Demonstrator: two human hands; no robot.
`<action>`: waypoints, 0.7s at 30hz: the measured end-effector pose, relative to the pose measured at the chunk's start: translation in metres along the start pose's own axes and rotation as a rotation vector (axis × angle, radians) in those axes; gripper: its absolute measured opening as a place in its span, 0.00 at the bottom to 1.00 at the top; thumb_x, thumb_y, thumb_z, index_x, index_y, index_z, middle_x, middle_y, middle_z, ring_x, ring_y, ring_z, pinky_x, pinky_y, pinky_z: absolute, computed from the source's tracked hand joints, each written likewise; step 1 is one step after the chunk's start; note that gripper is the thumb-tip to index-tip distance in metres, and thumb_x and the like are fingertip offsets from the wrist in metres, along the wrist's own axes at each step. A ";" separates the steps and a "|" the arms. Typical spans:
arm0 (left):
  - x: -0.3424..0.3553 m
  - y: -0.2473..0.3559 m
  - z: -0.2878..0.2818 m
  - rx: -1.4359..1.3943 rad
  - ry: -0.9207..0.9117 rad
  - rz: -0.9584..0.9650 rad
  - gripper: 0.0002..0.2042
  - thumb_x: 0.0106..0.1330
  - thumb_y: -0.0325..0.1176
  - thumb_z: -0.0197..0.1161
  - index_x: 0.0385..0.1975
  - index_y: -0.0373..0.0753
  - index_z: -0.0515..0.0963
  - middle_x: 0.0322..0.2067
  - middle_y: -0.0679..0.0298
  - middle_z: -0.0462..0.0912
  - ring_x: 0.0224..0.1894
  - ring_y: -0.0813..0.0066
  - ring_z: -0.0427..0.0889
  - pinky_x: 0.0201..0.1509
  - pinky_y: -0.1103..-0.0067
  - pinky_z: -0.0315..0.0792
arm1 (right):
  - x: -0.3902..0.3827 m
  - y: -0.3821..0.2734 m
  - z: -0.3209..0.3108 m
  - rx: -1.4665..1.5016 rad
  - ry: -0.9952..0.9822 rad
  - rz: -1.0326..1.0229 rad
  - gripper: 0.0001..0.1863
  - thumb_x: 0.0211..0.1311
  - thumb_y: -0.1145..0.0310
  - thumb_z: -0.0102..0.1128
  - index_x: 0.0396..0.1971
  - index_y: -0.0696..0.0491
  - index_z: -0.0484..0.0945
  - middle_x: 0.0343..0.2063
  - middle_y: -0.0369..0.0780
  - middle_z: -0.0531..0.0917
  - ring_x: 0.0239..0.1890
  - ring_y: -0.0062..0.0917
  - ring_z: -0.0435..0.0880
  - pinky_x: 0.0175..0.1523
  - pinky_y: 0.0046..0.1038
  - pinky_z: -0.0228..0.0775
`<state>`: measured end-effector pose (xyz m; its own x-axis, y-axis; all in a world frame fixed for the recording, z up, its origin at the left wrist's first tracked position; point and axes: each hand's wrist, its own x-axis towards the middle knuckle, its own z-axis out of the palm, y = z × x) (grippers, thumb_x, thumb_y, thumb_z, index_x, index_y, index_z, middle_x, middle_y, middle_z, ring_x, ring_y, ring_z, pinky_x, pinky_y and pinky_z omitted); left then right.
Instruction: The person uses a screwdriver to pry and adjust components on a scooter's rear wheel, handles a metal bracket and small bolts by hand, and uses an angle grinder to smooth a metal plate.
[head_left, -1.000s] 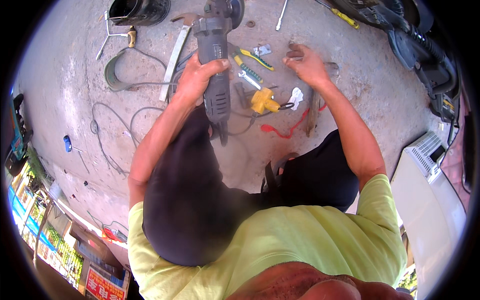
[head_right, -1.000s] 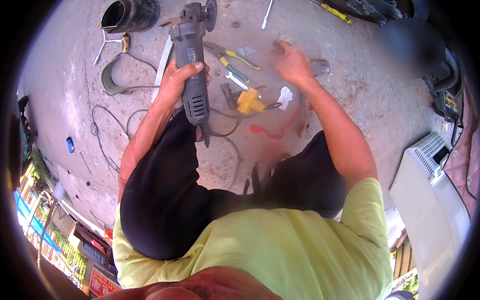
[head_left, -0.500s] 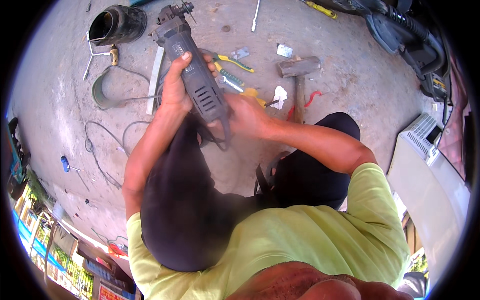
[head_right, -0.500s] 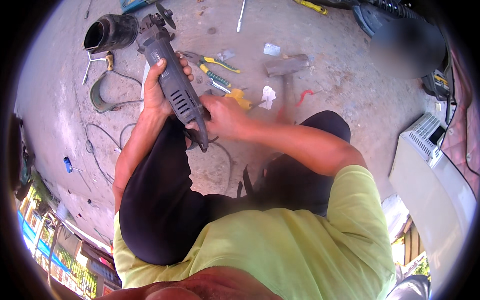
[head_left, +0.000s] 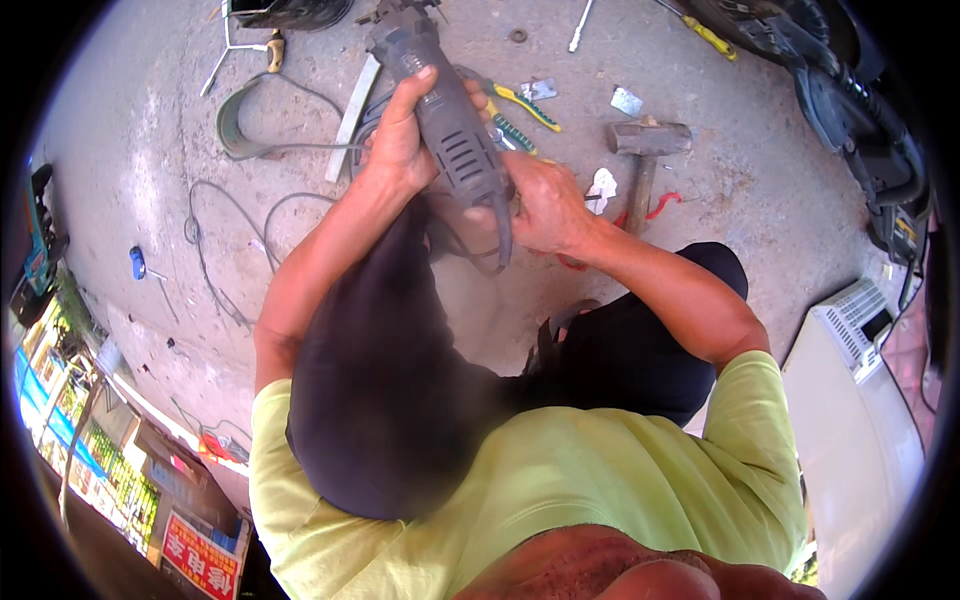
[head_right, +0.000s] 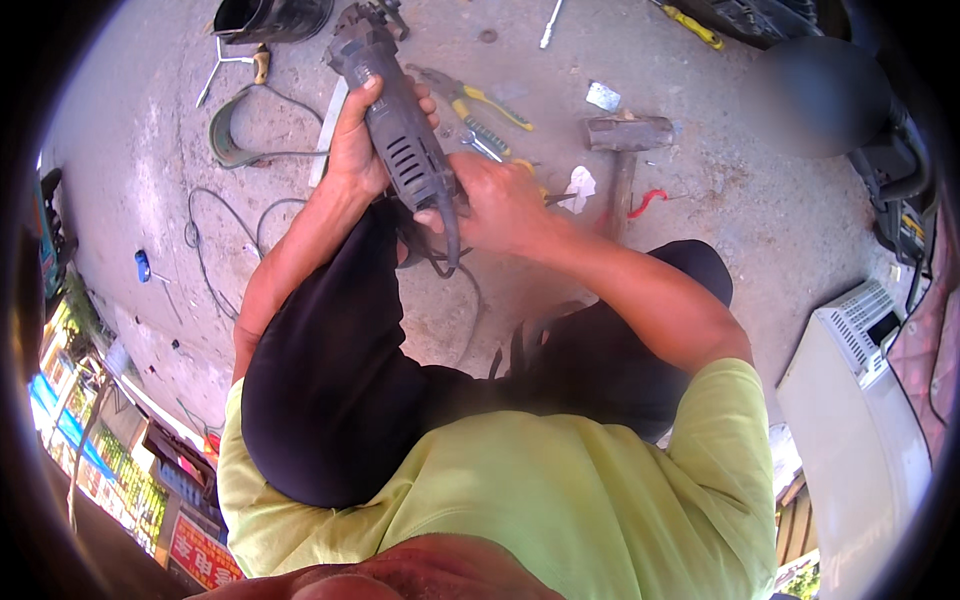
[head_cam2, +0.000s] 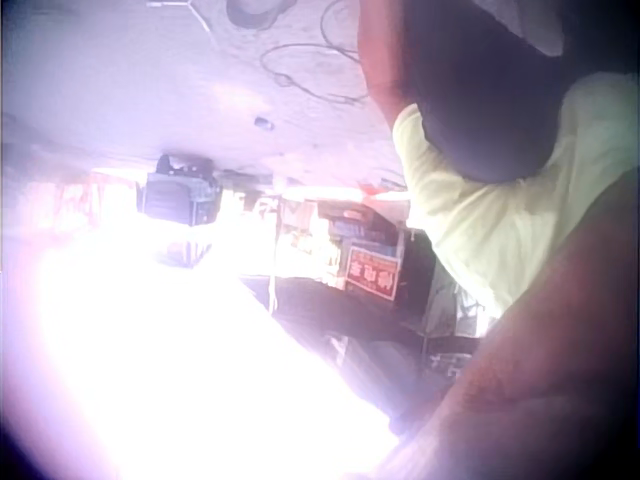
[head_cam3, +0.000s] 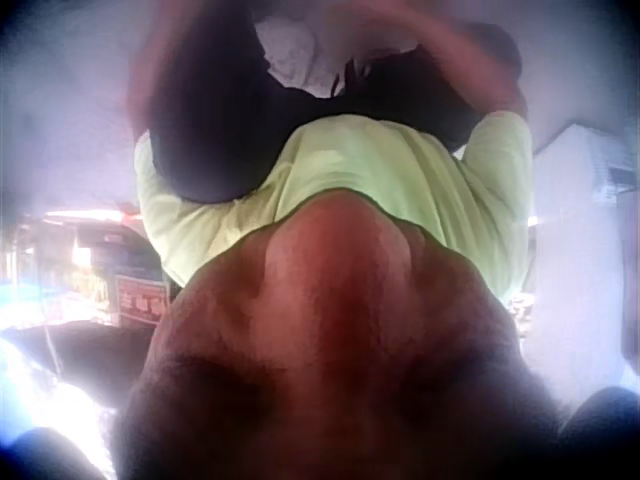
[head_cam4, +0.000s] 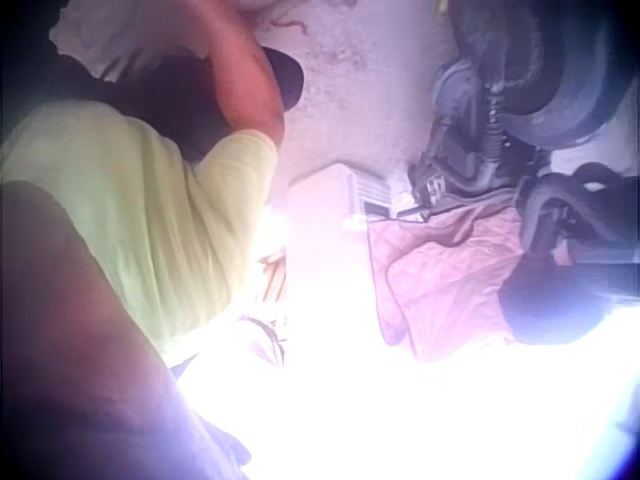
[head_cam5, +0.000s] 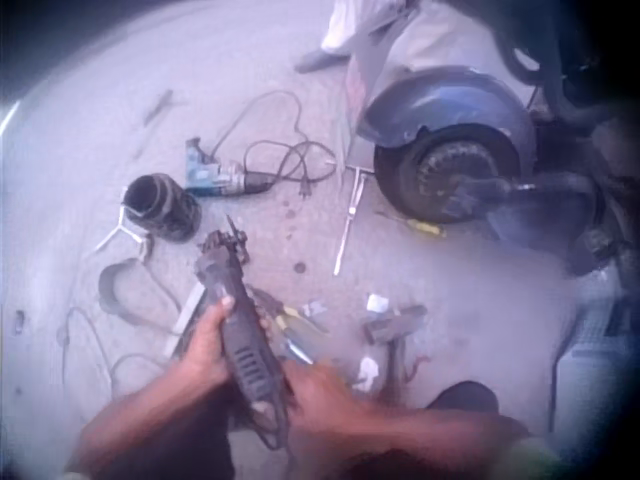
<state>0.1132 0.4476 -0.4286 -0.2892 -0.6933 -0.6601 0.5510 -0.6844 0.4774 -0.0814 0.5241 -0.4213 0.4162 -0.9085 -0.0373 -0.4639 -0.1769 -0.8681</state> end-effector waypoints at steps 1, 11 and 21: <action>-0.001 0.001 0.001 0.006 0.011 -0.018 0.28 0.64 0.53 0.63 0.48 0.29 0.75 0.41 0.51 0.83 0.44 0.58 0.83 0.55 0.64 0.77 | 0.000 -0.001 0.002 0.029 0.000 0.004 0.28 0.49 0.48 0.74 0.34 0.58 0.75 0.25 0.47 0.82 0.29 0.44 0.85 0.33 0.42 0.76; 0.004 -0.002 0.002 -0.013 0.005 -0.020 0.29 0.65 0.54 0.61 0.48 0.28 0.75 0.42 0.51 0.83 0.44 0.59 0.83 0.55 0.64 0.78 | 0.002 0.001 -0.001 0.018 0.018 0.038 0.31 0.51 0.48 0.73 0.43 0.59 0.75 0.27 0.46 0.84 0.30 0.43 0.86 0.35 0.40 0.78; 0.007 -0.003 0.005 -0.024 -0.023 0.003 0.29 0.65 0.55 0.60 0.48 0.31 0.75 0.42 0.52 0.83 0.46 0.58 0.83 0.55 0.63 0.76 | -0.001 -0.004 0.000 0.190 -0.014 0.159 0.40 0.60 0.50 0.67 0.62 0.63 0.62 0.35 0.49 0.83 0.36 0.39 0.86 0.42 0.37 0.77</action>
<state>0.1055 0.4433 -0.4316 -0.3054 -0.7004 -0.6451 0.5702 -0.6771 0.4652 -0.0800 0.5254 -0.4178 0.3611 -0.9136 -0.1869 -0.3700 0.0435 -0.9280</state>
